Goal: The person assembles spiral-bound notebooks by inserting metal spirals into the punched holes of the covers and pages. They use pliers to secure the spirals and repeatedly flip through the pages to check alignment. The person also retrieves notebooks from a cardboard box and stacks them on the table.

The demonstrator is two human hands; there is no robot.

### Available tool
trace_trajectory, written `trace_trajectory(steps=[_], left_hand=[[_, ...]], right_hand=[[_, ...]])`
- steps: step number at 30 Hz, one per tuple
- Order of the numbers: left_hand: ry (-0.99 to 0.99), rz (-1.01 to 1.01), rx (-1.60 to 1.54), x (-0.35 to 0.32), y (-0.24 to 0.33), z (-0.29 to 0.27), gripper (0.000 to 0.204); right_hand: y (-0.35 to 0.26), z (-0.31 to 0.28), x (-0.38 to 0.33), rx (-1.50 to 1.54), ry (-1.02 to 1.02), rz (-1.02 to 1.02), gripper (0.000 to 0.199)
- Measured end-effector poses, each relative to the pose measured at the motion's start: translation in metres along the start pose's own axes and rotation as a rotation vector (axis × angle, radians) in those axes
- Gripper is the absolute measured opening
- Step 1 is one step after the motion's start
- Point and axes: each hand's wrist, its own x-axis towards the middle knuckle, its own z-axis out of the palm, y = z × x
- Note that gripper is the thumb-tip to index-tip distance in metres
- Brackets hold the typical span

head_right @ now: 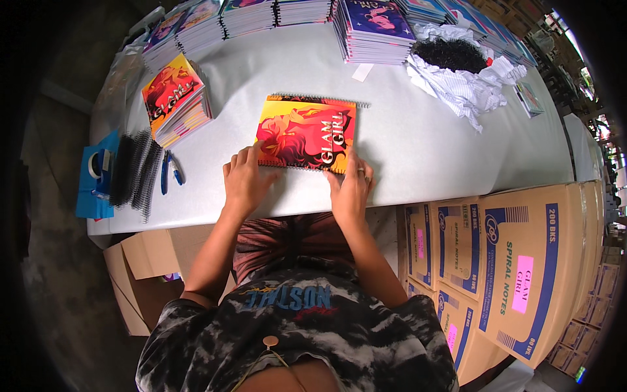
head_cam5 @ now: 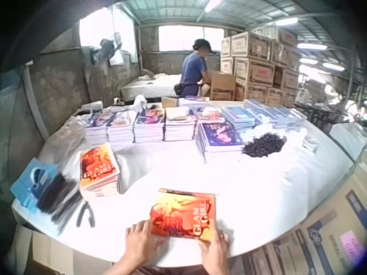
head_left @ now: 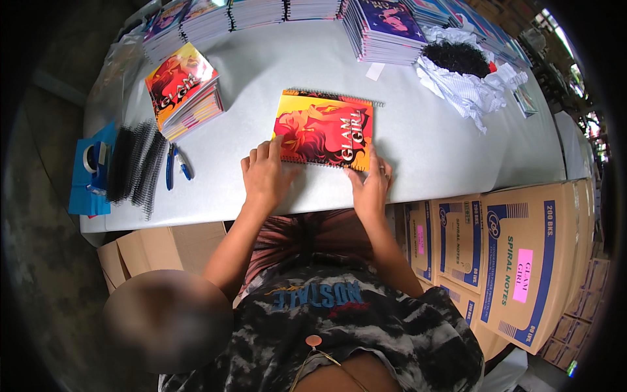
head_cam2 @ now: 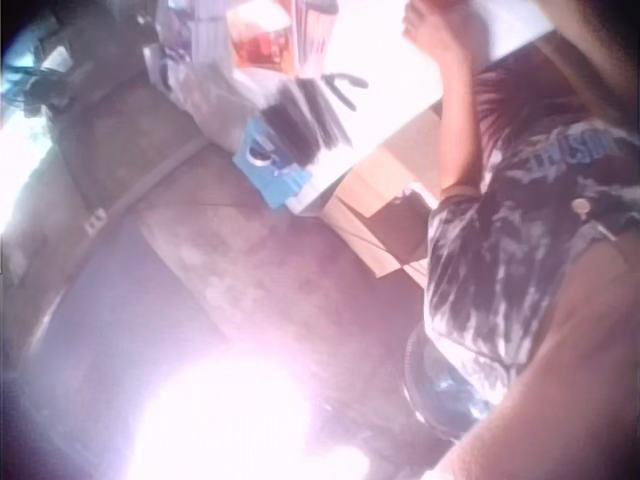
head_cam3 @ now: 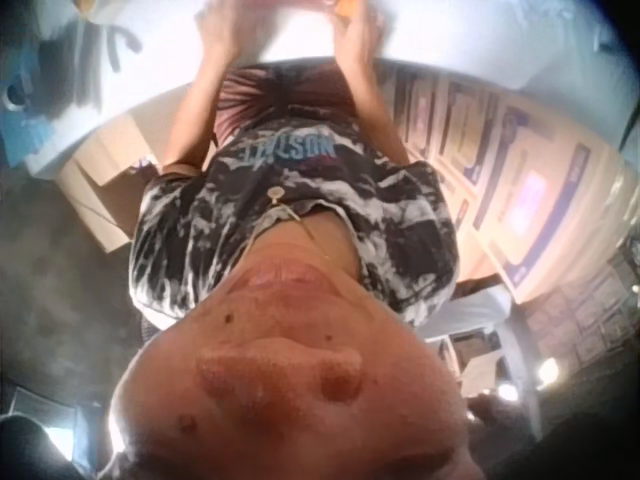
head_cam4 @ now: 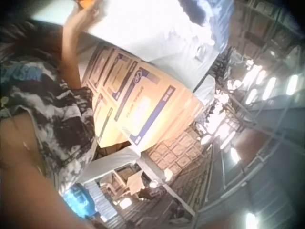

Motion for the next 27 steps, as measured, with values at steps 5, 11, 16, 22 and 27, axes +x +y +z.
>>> trace_trajectory(steps=[5, 11, 16, 22, 27], left_hand=[[0.076, 0.049, 0.019, 0.024, -0.010, -0.006, 0.054], [0.550, -0.019, 0.474, 0.083, -0.123, -0.084, 0.057], [0.076, -0.027, 0.629, 0.038, -0.109, -0.122, 0.043], [-0.071, 0.459, 0.394, -0.078, -0.026, -0.122, 0.012], [0.474, 0.049, -0.320, -0.060, -0.054, -0.145, 0.068]], right_hand=[[0.013, 0.011, 0.031, 0.018, 0.040, 0.007, 0.073], [-0.009, 0.002, 0.031, 0.039, 0.271, -0.116, 0.079], [-0.047, -0.009, 0.018, 0.228, 0.232, -0.368, 0.058], [-0.119, -0.003, -0.015, 0.138, -0.475, -0.982, 0.047], [-0.093, -0.019, 0.012, 1.063, -0.308, -0.213, 0.011]])
